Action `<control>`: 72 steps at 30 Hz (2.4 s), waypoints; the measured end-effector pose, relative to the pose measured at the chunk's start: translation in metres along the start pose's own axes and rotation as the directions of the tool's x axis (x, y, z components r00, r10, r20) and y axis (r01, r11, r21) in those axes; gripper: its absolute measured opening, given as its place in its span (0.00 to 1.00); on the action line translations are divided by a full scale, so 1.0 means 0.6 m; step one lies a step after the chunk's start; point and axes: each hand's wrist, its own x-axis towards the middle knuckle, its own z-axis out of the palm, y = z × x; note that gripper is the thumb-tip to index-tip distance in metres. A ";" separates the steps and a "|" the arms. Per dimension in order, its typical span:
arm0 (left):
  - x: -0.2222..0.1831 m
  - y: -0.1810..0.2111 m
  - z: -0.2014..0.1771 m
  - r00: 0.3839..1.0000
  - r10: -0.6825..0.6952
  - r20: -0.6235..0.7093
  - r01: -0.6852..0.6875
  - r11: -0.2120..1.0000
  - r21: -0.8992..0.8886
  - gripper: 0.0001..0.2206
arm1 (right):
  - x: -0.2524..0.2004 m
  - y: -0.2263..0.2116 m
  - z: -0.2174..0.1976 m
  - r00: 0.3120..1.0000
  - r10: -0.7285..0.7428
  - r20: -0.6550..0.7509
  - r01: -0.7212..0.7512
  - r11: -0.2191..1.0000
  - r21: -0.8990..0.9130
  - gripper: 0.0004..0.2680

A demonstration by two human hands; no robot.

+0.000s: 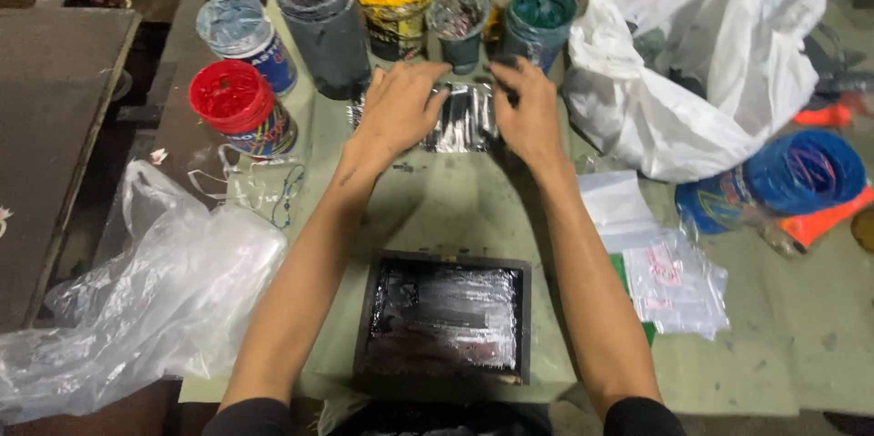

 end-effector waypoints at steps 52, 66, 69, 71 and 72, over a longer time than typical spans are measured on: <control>0.032 0.362 0.156 0.904 0.159 0.397 0.099 0.826 -0.554 0.15 | -0.138 0.008 -0.241 0.518 0.735 -0.438 -0.085 0.553 0.829 0.08; 0.057 0.360 0.091 0.958 0.239 -0.156 -0.274 0.621 -0.734 0.14 | -0.186 0.033 -0.244 0.616 0.369 -0.696 -0.246 0.929 0.276 0.16; 0.061 0.357 0.094 0.971 0.158 -0.181 -0.240 0.599 -0.764 0.18 | -0.182 0.018 -0.238 0.567 0.386 -0.728 -0.236 0.923 0.305 0.18; 0.068 0.348 0.103 0.994 0.078 -0.081 -0.112 0.586 -0.803 0.17 | -0.180 0.014 -0.241 0.583 0.376 -0.720 -0.256 0.926 0.277 0.18; 0.070 0.342 0.107 1.000 0.000 0.023 0.019 0.561 -0.828 0.23 | -0.179 0.012 -0.242 0.600 0.367 -0.710 -0.275 0.929 0.248 0.19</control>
